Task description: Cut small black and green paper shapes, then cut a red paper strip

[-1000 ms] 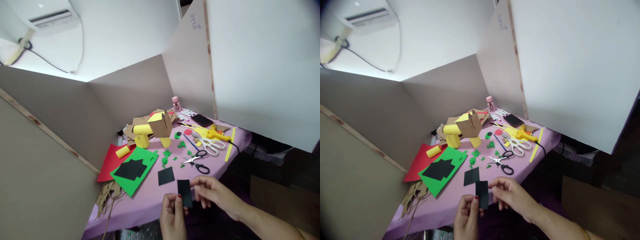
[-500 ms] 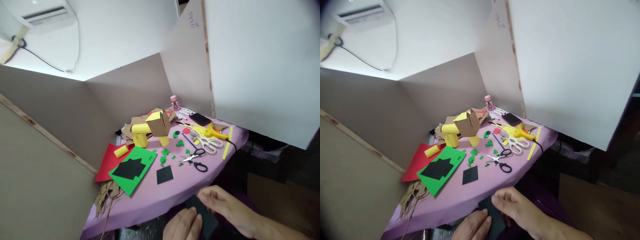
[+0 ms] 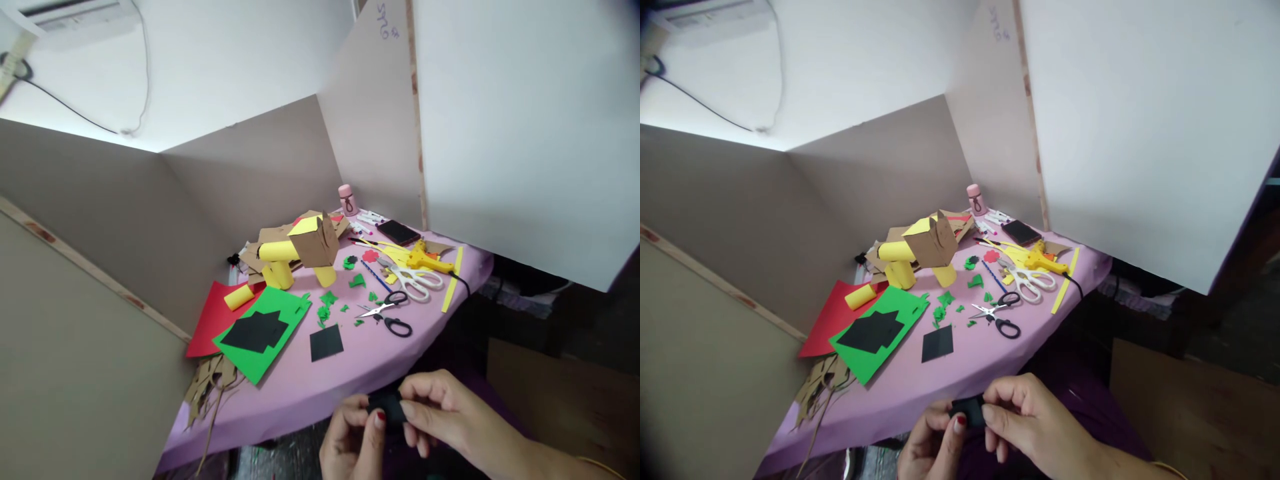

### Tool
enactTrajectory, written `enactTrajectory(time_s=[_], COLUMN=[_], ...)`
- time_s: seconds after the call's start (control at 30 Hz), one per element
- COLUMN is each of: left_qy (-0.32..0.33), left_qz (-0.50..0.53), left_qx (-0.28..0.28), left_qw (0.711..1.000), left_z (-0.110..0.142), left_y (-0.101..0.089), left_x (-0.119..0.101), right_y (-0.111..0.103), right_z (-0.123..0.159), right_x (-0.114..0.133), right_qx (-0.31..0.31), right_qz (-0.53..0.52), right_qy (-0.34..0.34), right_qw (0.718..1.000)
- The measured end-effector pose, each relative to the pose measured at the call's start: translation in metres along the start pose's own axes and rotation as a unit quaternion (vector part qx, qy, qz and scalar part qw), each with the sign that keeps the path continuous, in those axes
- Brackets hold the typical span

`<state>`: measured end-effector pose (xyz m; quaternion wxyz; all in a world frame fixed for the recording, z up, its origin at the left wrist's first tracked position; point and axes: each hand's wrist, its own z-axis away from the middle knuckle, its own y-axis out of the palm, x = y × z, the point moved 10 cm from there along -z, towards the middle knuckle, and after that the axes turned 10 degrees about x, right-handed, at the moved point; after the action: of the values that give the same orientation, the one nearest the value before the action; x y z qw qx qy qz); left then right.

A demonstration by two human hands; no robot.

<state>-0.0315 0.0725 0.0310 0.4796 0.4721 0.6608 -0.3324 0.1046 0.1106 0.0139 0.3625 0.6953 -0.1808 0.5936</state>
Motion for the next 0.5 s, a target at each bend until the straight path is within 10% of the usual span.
enactTrajectory(time_s=[0.5], left_qy=[-0.200], left_qz=[0.151], left_qx=[0.001], left_qw=[0.968], left_z=[0.006], left_y=[0.015], left_x=[0.015], right_y=[0.005], right_z=[0.001], right_x=[0.016], right_qx=[0.019], right_qz=[0.067], right_qy=[0.002], right_qw=[0.998])
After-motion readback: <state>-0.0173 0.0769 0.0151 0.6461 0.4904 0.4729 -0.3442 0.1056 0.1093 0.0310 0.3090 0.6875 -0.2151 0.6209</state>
